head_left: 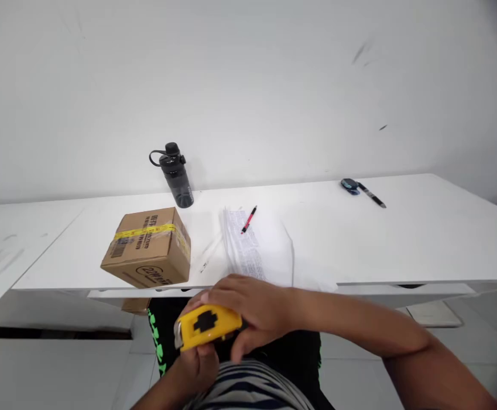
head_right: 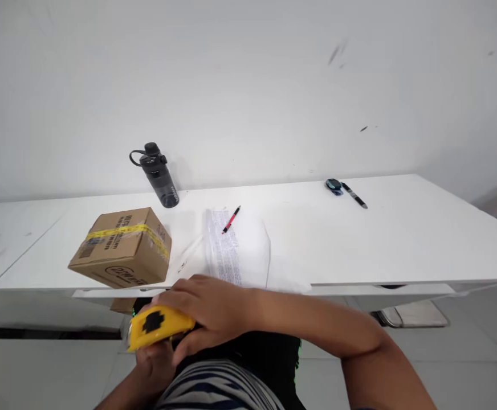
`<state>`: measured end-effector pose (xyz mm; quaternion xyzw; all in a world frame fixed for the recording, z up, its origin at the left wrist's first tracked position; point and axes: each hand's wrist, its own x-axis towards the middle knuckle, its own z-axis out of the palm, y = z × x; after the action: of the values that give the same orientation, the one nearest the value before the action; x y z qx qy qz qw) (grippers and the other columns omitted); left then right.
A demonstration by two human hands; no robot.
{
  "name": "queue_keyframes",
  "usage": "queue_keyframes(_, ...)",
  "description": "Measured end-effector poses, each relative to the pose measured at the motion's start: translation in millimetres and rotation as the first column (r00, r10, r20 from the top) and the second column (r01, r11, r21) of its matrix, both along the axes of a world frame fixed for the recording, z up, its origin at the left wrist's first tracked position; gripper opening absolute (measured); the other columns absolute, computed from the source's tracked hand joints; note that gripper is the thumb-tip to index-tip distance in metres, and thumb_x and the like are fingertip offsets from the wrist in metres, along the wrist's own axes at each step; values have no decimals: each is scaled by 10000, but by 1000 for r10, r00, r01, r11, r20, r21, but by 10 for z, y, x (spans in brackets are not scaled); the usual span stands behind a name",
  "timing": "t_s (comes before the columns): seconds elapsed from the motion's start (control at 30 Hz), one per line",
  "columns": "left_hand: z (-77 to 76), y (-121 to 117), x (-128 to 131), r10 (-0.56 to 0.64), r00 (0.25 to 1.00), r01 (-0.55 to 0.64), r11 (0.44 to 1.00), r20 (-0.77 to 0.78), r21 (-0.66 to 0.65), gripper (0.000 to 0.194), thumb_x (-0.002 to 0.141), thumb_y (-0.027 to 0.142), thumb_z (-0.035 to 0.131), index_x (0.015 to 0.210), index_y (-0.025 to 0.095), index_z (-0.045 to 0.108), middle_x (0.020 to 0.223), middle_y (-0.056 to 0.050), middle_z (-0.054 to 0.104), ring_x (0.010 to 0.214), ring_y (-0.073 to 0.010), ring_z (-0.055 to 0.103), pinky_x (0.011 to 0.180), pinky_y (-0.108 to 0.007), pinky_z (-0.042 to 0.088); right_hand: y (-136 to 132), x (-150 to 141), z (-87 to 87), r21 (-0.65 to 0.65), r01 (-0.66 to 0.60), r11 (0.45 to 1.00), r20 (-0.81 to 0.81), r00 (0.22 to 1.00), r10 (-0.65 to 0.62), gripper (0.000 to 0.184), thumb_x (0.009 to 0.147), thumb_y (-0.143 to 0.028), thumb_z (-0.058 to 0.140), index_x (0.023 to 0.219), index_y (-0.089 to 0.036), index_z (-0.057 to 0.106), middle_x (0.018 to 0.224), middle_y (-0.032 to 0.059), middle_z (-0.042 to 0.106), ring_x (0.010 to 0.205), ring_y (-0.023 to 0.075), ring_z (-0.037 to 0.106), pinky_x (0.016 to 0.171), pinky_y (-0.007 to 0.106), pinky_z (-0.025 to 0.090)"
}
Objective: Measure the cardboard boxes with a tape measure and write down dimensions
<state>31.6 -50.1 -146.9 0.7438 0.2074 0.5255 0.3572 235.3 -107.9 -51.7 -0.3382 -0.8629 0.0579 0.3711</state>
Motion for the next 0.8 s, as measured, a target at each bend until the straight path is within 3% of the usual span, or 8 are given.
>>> queue_keyframes(0.1, 407, 229, 467, -217, 974, 223, 967, -62, 127, 451, 933, 513, 470, 1270, 235, 582, 1166, -135, 662, 1094, -302, 644, 923, -504, 551, 33, 683, -81, 53, 299, 953, -9, 954, -299, 643, 986, -639, 197, 1357, -205, 491, 1123, 133, 668, 1010, 244, 621, 857, 401, 491)
queue_keyframes(0.13, 548, 320, 674, -236, 967, 241, 970, -96, 36, 436, 930, 473, 516, 1272, 207, 569, 1157, -139, 671, 1080, -284, 655, 931, -475, 545, 98, 921, -116, 13, 493, 870, -4, 870, -493, 613, 1013, -573, 146, 1337, -216, 524, 1061, 123, 677, 955, 243, 629, 823, 395, 486)
queue_keyframes(0.2, 738, 505, 1125, -284, 954, 259, 942, -93, -216, 416, 894, 467, 594, 1204, 191, 575, 1063, -104, 702, 942, -229, 697, 814, -379, 574, 292, 1337, -210, -138, 803, 579, 240, 595, -767, 527, 1042, -425, 219, 1466, -167, 398, 1103, 158, 662, 891, 248, 639, 787, 381, 472)
queue_keyframes(0.23, 768, 599, 1346, -326, 939, 279, 906, -106, -318, 408, 865, 473, 631, 1152, 185, 589, 1024, -87, 712, 924, -215, 699, 792, -347, 570, 408, 1493, -267, -125, 897, 424, 437, 433, -788, 522, 1042, -355, 227, 1518, -158, 313, 1144, 182, 650, 892, 261, 645, 775, 384, 459)
queue_keyframes(0.27, 755, 691, 1548, -342, 933, 276, 881, -113, -384, 381, 840, 474, 659, 1068, 173, 609, 964, -73, 718, 889, -204, 698, 763, -320, 563, 522, 1609, -328, -101, 930, 352, 624, 335, -706, 520, 1039, -304, 234, 1540, -170, 262, 1183, 195, 638, 908, 266, 653, 767, 377, 449)
queue_keyframes(0.4, 433, 1026, 2047, -262, 963, 184, 810, -62, -557, 370, 818, 485, 659, 971, 153, 604, 844, -46, 714, 774, -168, 683, 716, -289, 539, 822, 1750, -534, -122, 885, 450, 742, 382, -550, 426, 1029, -298, 305, 1420, -212, 451, 1124, 154, 681, 891, 244, 680, 671, 303, 419)
queue_keyframes(0.53, 155, 1232, 2096, -182, 979, 96, 817, -96, -568, 367, 820, 482, 654, 959, 145, 614, 880, -68, 716, 803, -181, 681, 735, -303, 529, 879, 1712, -587, -78, 851, 519, 778, 378, -502, 423, 990, -197, 374, 1408, -188, 439, 1095, 174, 689, 821, 238, 688, 664, 316, 394)
queue_keyframes(0.8, 116, 1276, 2036, -112, 993, 74, 815, -30, -575, 372, 867, 517, 595, 929, 150, 583, 869, -52, 688, 800, -158, 649, 731, -279, 511, 864, 2000, -455, 25, 831, 555, 792, 322, -518, 475, 946, -61, 310, 1383, -169, 461, 1131, 171, 674, 940, 236, 641, 721, 333, 355)
